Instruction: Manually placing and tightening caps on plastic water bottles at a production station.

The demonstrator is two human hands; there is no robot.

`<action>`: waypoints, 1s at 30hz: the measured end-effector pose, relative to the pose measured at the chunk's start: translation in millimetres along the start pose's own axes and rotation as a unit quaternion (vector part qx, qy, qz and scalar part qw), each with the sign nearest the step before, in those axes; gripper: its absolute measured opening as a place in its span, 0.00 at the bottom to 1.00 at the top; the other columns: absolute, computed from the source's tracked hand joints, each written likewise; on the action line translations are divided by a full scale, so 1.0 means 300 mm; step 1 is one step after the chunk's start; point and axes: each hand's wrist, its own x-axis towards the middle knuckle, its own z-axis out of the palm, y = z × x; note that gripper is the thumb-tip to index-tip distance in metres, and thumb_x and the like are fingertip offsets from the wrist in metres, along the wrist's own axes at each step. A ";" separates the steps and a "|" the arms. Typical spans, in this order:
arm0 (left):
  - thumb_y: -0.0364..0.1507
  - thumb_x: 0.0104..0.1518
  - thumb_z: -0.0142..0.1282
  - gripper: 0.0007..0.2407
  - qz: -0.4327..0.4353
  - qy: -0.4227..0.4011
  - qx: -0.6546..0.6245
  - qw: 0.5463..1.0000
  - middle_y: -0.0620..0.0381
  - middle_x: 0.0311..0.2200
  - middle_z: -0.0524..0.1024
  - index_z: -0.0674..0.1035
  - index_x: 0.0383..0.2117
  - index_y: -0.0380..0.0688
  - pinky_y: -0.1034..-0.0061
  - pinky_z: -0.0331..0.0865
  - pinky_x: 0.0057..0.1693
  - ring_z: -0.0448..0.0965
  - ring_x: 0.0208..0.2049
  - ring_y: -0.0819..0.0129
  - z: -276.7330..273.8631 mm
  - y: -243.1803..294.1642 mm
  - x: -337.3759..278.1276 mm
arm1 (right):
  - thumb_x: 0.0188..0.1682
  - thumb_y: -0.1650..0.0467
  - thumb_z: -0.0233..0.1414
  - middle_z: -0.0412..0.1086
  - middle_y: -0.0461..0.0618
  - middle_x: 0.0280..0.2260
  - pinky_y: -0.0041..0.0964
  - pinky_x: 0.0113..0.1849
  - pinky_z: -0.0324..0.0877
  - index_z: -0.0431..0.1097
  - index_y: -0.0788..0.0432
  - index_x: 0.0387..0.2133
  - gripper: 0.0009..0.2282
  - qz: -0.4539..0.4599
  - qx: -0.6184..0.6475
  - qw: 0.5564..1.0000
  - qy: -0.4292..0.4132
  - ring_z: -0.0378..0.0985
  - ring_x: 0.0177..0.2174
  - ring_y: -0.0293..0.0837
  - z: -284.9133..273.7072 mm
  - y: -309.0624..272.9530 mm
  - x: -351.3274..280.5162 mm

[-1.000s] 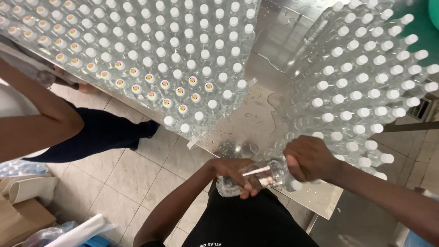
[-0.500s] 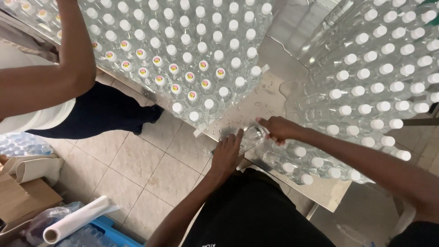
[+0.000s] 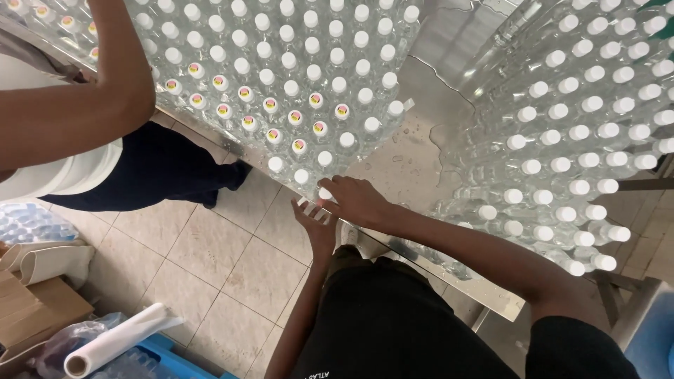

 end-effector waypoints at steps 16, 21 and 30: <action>0.21 0.62 0.61 0.07 -0.080 -0.262 -0.017 0.962 0.47 0.40 0.77 0.74 0.40 0.42 0.71 0.81 0.39 0.82 0.36 0.60 0.083 -0.053 -0.085 | 0.63 0.55 0.43 0.81 0.55 0.39 0.56 0.56 0.61 0.72 0.57 0.57 0.22 0.366 -0.152 0.918 -0.022 0.81 0.46 0.55 -0.149 0.384 -0.786; 0.26 0.66 0.60 0.08 -0.027 -0.368 -0.020 0.929 0.48 0.44 0.81 0.75 0.47 0.44 0.76 0.81 0.42 0.84 0.40 0.65 0.262 0.111 -0.077 | 0.60 0.54 0.49 0.79 0.49 0.28 0.53 0.49 0.69 0.75 0.57 0.51 0.21 0.341 -0.089 0.924 0.147 0.82 0.39 0.52 -0.061 0.438 -0.746; 0.55 0.47 0.73 0.50 0.301 -0.546 0.166 0.764 0.38 0.75 0.57 0.61 0.77 0.48 0.44 0.42 0.81 0.46 0.79 0.36 0.452 0.714 -0.081 | 0.51 0.62 0.65 0.75 0.56 0.26 0.49 0.43 0.78 0.80 0.61 0.47 0.17 0.262 0.056 0.900 0.345 0.82 0.33 0.54 -0.458 0.116 -0.812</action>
